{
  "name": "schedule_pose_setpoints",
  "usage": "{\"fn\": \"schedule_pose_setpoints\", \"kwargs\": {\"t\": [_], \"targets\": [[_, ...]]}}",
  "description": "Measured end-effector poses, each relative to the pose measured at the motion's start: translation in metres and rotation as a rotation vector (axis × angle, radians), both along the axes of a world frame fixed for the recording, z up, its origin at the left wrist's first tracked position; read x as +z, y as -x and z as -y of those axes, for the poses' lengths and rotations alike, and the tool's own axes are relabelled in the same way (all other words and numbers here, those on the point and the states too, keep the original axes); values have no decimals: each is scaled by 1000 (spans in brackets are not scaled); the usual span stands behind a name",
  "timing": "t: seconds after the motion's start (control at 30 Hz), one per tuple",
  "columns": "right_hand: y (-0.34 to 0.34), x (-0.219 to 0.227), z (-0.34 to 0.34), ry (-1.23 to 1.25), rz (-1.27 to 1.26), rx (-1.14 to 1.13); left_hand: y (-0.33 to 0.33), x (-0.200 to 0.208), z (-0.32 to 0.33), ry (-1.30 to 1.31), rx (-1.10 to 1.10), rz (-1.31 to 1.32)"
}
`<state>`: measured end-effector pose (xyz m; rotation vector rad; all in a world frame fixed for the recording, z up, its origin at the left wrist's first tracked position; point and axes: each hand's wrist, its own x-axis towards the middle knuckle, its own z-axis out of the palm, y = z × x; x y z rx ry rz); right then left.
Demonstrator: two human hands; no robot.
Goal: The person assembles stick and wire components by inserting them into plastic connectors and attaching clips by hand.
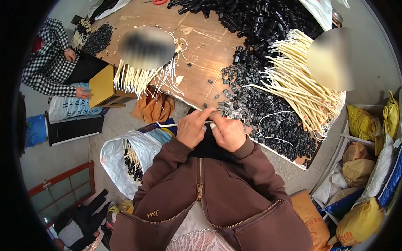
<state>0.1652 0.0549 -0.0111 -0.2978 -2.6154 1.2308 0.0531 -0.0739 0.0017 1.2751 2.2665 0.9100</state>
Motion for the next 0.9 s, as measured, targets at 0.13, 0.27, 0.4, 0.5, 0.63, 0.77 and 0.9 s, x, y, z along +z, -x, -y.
{"fn": "schedule_pose_setpoints", "kwargs": {"t": [0.13,0.27,0.4,0.5,0.63,0.77,0.9], "targets": [[15,6,3,-48,-124,42,17,5,11,-215,-13,116],[15,13,20,-86,67,93,15,-2,38,-432,112,-80],[2,24,12,-8,-31,109,0,-19,23,-683,102,-110],[11,20,20,-22,-140,185,-8,-22,29,-614,317,7],[23,21,32,-29,-153,305,-11,-21,54,-517,411,-26],[24,25,33,8,-154,307,-12,-3,56,-538,497,232],[25,24,34,-2,-175,305,-10,-7,59,-517,416,83]]}}
